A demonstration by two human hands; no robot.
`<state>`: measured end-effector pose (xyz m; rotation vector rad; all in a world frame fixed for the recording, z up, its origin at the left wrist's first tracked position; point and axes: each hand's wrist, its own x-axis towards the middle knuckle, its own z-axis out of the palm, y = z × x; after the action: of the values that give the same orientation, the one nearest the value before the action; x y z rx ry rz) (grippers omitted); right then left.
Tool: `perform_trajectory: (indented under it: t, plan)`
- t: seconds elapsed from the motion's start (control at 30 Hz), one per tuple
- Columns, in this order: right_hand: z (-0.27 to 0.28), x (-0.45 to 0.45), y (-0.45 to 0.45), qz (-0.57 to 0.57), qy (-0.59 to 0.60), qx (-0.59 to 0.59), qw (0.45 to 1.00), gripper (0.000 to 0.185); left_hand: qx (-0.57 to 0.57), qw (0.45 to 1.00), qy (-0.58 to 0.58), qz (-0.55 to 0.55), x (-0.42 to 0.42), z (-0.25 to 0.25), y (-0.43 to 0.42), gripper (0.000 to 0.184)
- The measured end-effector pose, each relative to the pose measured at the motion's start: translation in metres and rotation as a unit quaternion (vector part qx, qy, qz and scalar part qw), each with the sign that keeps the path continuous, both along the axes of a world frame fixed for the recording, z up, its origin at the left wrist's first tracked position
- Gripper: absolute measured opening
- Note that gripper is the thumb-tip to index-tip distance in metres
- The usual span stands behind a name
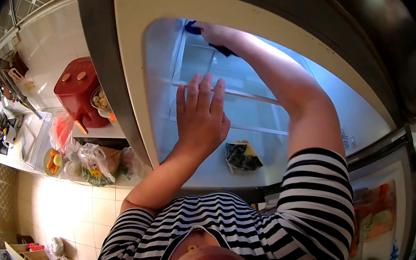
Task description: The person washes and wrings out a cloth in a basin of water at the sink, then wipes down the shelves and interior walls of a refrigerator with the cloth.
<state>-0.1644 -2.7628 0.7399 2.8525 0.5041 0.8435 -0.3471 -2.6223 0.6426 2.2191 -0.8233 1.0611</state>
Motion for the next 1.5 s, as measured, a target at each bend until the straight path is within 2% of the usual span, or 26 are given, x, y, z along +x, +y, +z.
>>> perform_trajectory:
  t: [0.13,0.2,0.27,0.43,0.57,0.67,0.73,0.83,0.93,0.97,1.03,1.13,1.2,1.27,1.5]
  plan:
    - [-0.001,-0.039,-0.051,0.04,-0.003,-0.028,0.999,0.029,-0.006,1.0,-0.002,-0.009,0.002,0.001,0.001,0.065]
    - [0.006,-0.028,-0.083,-0.088,0.043,0.023,0.995,0.029,-0.005,1.0,0.001,-0.016,0.0,0.0,0.002,0.065]
    - [0.018,-0.012,-0.082,-0.125,0.052,0.044,0.99,0.029,-0.003,1.0,-0.001,-0.011,0.001,0.0,0.002,0.064]
    - [0.011,-0.008,-0.006,0.003,0.063,0.02,0.998,0.03,0.001,1.0,0.007,-0.008,0.0,0.001,0.002,0.065]
    - [0.003,-0.057,-0.009,0.079,0.059,-0.01,0.995,0.029,-0.005,1.0,-0.001,-0.018,0.001,-0.001,0.003,0.065]
    - [0.007,-0.036,-0.072,-0.096,0.088,0.027,0.991,0.03,-0.017,0.999,0.006,-0.026,0.0,-0.001,0.002,0.065]
    - [0.017,-0.016,-0.086,-0.158,0.082,0.047,0.983,0.031,-0.019,1.0,0.002,-0.024,0.001,0.0,0.002,0.065]
    - [0.023,0.007,-0.054,-0.114,0.092,0.054,0.988,0.031,-0.016,1.0,-0.006,-0.013,0.001,-0.004,-0.001,0.065]
    - [0.02,0.01,-0.012,-0.002,0.133,0.062,0.989,0.032,-0.018,1.0,0.004,-0.016,0.001,-0.004,-0.001,0.065]
    - [0.012,0.006,-0.008,-0.004,0.136,0.063,0.989,0.032,-0.015,1.0,0.002,-0.014,-0.001,-0.003,-0.001,0.065]
    - [-0.004,-0.015,0.008,0.03,0.044,0.013,0.998,0.033,-0.012,1.0,-0.001,-0.014,0.0,-0.003,0.0,0.065]
    - [0.007,-0.088,-0.018,0.117,0.16,0.006,0.98,0.034,-0.02,0.999,-0.017,-0.022,0.004,-0.001,0.001,0.064]
    - [0.008,-0.083,-0.078,0.044,0.152,0.018,0.987,0.035,-0.025,0.999,-0.01,-0.025,0.002,0.0,0.001,0.063]
    - [0.008,-0.065,-0.139,-0.156,0.159,0.057,0.973,0.035,-0.022,0.999,-0.007,-0.024,0.001,-0.001,0.001,0.063]
    - [0.021,-0.017,-0.014,-0.166,0.105,0.0,0.981,0.035,-0.009,1.0,-0.002,-0.01,-0.001,-0.001,0.001,0.064]
